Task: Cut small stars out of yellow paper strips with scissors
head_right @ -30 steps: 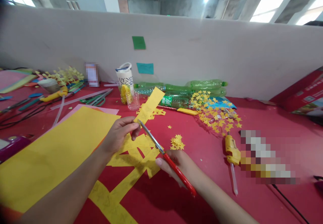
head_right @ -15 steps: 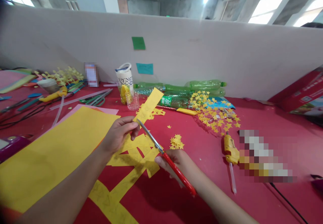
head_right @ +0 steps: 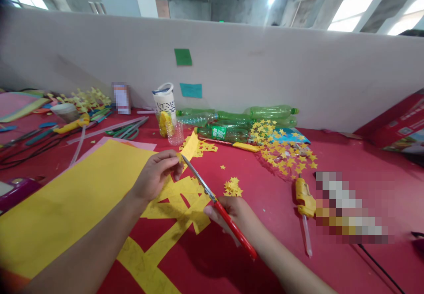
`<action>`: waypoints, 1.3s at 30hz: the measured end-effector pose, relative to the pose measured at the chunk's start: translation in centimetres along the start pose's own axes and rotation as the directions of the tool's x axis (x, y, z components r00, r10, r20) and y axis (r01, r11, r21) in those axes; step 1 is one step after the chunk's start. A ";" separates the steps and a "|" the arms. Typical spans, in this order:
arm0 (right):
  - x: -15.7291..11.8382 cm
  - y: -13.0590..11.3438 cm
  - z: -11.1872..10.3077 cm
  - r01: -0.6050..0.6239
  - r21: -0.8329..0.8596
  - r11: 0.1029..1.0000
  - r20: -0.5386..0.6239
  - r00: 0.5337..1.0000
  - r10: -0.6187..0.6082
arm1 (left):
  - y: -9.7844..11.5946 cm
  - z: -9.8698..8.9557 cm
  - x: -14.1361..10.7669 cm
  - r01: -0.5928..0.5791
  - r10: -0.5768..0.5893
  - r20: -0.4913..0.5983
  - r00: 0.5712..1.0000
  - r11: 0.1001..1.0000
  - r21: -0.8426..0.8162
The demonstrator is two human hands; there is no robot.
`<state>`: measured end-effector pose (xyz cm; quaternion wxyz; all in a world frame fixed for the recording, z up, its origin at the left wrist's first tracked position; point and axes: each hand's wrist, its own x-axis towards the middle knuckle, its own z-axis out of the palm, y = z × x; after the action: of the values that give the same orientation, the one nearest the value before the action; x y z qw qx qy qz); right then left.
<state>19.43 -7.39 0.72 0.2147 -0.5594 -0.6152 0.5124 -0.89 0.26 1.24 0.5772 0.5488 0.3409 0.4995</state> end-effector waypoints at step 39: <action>-0.2 -0.2 0.2 -0.068 0.010 0.998 0.017 0.998 0.068 | -0.1 0.1 0.1 0.014 -0.015 0.051 0.999 1.000 0.026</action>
<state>19.20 -7.58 0.85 0.1951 -0.5747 -0.5949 0.5270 -0.74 0.32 1.12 0.5824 0.5662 0.3363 0.4765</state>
